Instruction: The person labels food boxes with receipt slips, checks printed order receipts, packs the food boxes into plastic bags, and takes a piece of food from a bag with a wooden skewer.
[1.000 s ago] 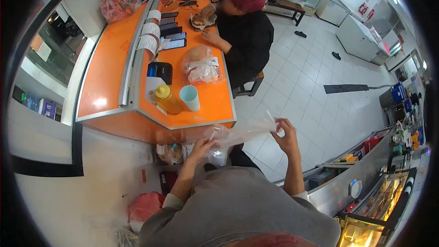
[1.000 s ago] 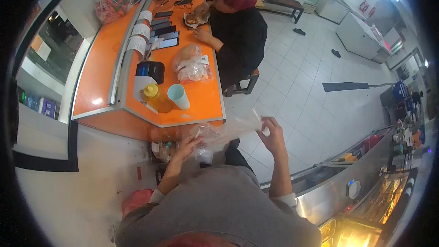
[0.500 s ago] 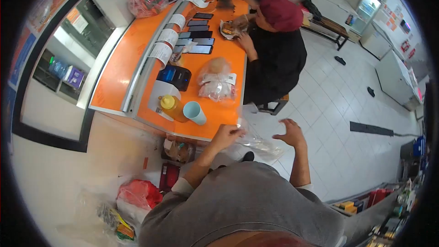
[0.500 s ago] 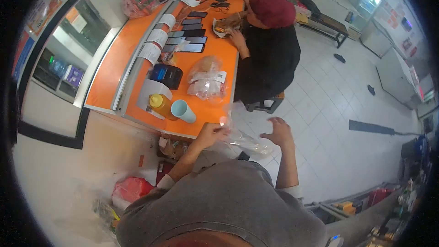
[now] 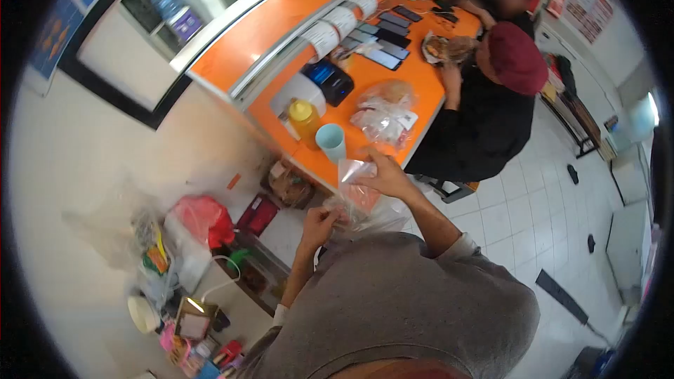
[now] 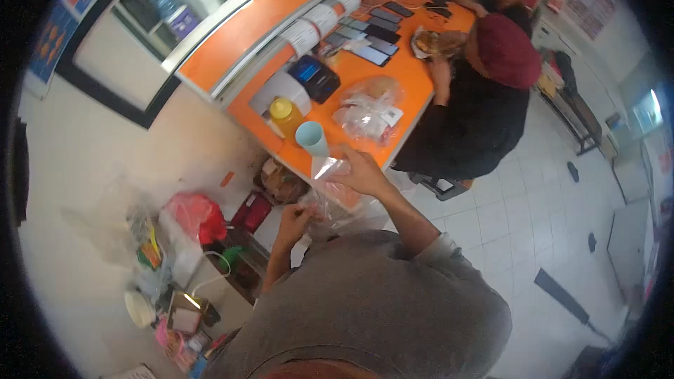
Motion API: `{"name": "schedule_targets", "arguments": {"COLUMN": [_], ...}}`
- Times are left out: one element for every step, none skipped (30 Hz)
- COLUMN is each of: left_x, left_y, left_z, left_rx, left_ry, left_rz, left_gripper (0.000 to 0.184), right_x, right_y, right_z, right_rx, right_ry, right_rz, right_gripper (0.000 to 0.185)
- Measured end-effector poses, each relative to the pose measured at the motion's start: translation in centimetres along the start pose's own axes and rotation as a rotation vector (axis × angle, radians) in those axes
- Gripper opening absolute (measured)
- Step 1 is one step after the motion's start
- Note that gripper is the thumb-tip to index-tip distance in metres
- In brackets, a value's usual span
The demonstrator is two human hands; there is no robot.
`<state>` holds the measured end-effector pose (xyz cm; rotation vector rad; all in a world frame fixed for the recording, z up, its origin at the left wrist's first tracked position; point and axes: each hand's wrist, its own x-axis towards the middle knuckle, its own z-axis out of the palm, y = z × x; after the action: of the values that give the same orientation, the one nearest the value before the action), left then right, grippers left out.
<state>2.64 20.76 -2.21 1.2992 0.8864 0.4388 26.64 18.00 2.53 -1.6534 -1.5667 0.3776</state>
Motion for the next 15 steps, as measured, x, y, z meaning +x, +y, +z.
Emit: {"name": "schedule_targets", "arguments": {"left_x": [-1.0,-2.4,-3.5,-4.5,-5.3,-6.2,-6.9,-7.1,-6.9,-7.0,-7.7,-9.0,-10.4,-12.3,-14.3], "left_y": [-0.1,0.1,0.0,-1.1,-2.0,-1.6,-1.4,-2.2,-3.5,-3.9,-4.0,-3.4,-3.3,-4.8,-6.2], "left_z": [0.0,0.0,0.0,-0.7,-0.4,0.5,1.3,1.7,2.1,2.5,2.4,1.7,0.7,-1.9,-4.1], "left_rx": [-0.075,-0.149,-0.222,-0.264,-0.315,-0.365,-0.414,-0.316,-0.216,-0.116,-0.045,0.025,0.091,-0.221,-0.53], "left_ry": [0.06,0.116,0.169,0.203,0.262,0.32,0.377,0.419,0.462,0.502,0.616,0.731,0.848,0.938,1.023], "left_rz": [0.026,0.051,0.077,0.089,0.122,0.154,0.19,0.199,0.21,0.222,0.121,0.018,-0.092,0.124,0.348], "left_gripper": [0.019,0.02,0.021,0.022,0.026,0.03,0.034,0.032,0.03,0.028,0.025,0.022,0.021,0.022,0.024], "right_x": [0.3,0.4,0.3,0.1,-0.2,-1.0,-1.8,-2.4,-2.9,-3.2,-3.3,-3.1,-2.8,-1.4,-0.1], "right_y": [-1.5,-2.8,-4.0,-4.9,-5.6,-6.2,-6.8,-7.0,-6.8,-6.3,-5.5,-4.8,-4.3,-4.1,-3.7], "right_z": [0.5,1.0,1.3,1.6,2.1,3.0,4.1,5.3,6.6,7.5,7.9,8.3,8.4,5.8,2.6], "right_rx": [-0.217,-0.176,-0.14,-0.108,-0.078,0.027,0.132,0.175,0.217,0.258,0.266,0.275,0.284,0.214,0.15], "right_ry": [0.156,0.02,-0.116,-0.249,-0.379,-0.559,-0.736,-0.746,-0.753,-0.757,-0.705,-0.654,-0.609,-0.392,-0.183], "right_rz": [-0.055,-0.026,0.006,0.041,0.083,0.1,0.117,0.016,-0.087,-0.192,-0.203,-0.216,-0.229,-0.118,-0.011], "right_gripper": [0.057,0.053,0.05,0.049,0.048,0.046,0.046,0.044,0.042,0.041,0.035,0.029,0.023,0.018,0.014]}}
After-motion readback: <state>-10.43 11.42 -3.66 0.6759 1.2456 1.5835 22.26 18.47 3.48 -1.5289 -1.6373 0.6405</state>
